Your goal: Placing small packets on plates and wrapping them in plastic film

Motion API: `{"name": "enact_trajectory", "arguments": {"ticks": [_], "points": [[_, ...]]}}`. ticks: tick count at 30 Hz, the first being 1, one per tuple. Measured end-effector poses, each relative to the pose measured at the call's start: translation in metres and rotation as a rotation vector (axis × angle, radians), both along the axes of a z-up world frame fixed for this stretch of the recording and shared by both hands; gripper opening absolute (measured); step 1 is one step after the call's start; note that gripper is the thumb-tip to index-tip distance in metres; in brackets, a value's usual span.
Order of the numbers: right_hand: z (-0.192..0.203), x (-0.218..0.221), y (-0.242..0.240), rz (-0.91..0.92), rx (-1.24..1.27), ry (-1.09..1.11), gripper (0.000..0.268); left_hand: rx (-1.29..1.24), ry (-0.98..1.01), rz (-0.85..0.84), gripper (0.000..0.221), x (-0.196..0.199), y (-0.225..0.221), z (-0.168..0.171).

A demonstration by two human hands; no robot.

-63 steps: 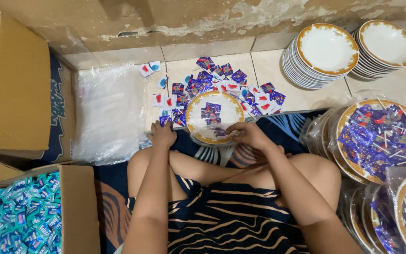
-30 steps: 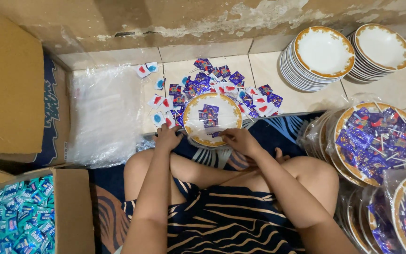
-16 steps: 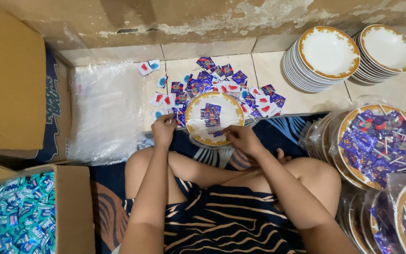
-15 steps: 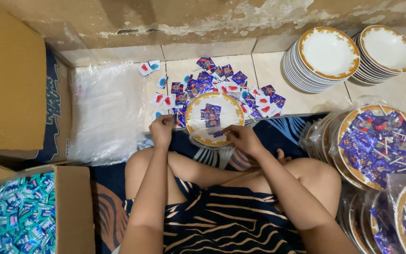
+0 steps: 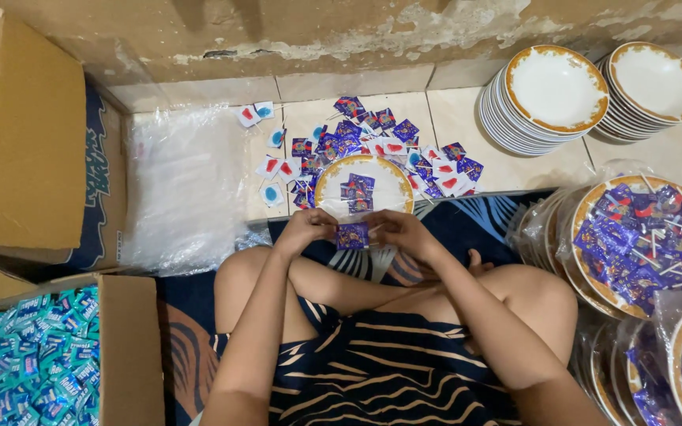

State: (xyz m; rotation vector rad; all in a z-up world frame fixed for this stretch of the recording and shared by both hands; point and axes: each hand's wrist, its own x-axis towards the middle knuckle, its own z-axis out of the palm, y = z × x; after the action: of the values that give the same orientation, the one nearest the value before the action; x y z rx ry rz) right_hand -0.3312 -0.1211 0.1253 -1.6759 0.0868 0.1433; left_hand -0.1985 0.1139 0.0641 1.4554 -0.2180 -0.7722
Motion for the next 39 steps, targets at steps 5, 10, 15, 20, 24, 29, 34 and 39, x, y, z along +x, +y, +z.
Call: {"name": "enact_trajectory", "arguments": {"ticks": [5, 10, 15, 20, 24, 29, 34, 39], "points": [[-0.044, 0.006, -0.013, -0.009, -0.363, 0.014, 0.028, 0.198, -0.116, 0.021, 0.029, 0.001, -0.007, -0.003], [-0.057, 0.011, -0.025, -0.043, -0.569, 0.07, 0.032, 0.502, -0.306, 0.326, 0.02, 0.052, 0.017, -0.081], [-0.047, 0.002, -0.008, 0.197, -0.87, -0.055, 0.05, 1.021, -0.336, 0.129, 0.06, 0.064, 0.02, -0.107], [-0.097, 0.009, -0.003, 0.262, -0.965, -0.246, 0.052, 1.101, -0.236, 0.09, 0.066, 0.05, 0.011, -0.065], [-0.107, 0.01, 0.005, 0.323, -1.06, -0.304, 0.062, 1.098, -0.344, 0.1, 0.055, 0.059, 0.015, -0.09], [-0.097, 0.015, 0.0, 0.273, -1.128, -0.302, 0.061, 1.093, -0.461, 0.104, 0.054, 0.061, 0.011, -0.101], [-0.104, 0.017, 0.011, 0.311, -1.154, -0.231, 0.065, 0.946, -0.547, 0.224, 0.05, 0.054, 0.012, -0.066], [-0.104, 0.037, 0.034, 0.358, -1.155, -0.094, 0.065, 0.753, -0.468, 0.524, 0.017, 0.082, 0.025, -0.107]]}}
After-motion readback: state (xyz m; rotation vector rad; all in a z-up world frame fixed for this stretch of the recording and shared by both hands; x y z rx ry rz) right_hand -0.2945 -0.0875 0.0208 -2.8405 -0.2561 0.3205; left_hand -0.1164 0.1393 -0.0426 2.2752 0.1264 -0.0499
